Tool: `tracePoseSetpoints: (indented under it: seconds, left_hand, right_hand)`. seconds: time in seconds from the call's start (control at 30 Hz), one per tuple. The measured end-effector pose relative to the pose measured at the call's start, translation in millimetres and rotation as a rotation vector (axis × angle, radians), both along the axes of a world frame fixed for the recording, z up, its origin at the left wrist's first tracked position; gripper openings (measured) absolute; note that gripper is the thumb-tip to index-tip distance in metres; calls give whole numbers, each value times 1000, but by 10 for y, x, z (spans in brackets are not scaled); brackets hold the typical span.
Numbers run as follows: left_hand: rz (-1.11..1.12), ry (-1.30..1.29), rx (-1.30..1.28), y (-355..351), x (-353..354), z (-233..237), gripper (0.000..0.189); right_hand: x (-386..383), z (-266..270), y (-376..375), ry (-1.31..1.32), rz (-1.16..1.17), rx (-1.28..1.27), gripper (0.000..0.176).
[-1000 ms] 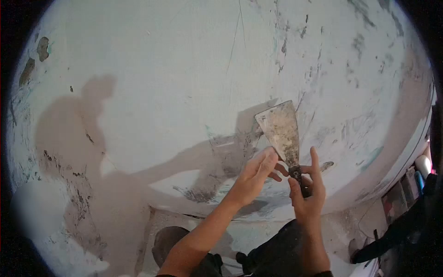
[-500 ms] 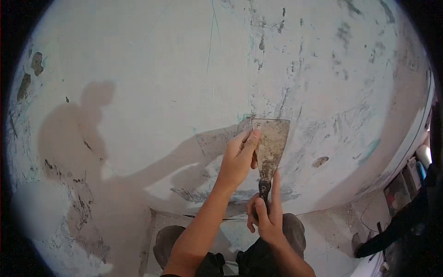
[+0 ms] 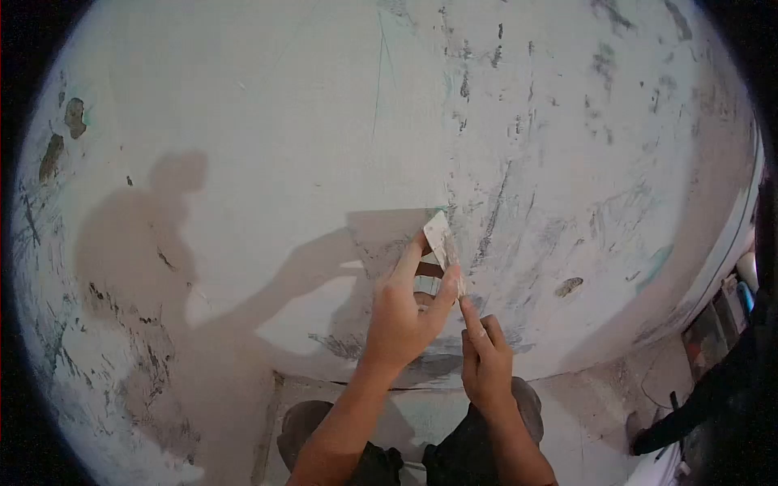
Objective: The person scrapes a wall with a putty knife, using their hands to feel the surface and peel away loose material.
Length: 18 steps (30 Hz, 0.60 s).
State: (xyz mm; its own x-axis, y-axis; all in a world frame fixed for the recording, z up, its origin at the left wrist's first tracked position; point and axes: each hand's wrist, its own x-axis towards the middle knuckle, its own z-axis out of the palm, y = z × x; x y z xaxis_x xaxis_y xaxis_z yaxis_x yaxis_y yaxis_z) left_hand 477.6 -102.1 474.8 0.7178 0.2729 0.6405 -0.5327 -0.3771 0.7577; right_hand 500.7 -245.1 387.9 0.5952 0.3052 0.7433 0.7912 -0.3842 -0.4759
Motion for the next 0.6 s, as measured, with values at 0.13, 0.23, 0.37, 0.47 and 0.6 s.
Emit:
tracePoseSetpoints:
  seconds: [0.13,0.23,0.37,0.47,0.6]
  left_hand:
    - [112,-1,57,-42,-9,52,30]
    - [148,-2,82,-77,-25,35,26]
    - [235,-77,189,-98,0,43,20]
    - [253,-51,229,-59,18,0,21]
    - [321,-41,285,-98,18,20,21]
  right_hand:
    - [25,29,22,-32,33,30,62]
    - [32,17,1,-38,25,10,64]
    - [77,-41,67,-62,54,29,68]
    - [125,-173,209,-81,80,102,69]
    - [161,-214,298,-133,113,200,68]
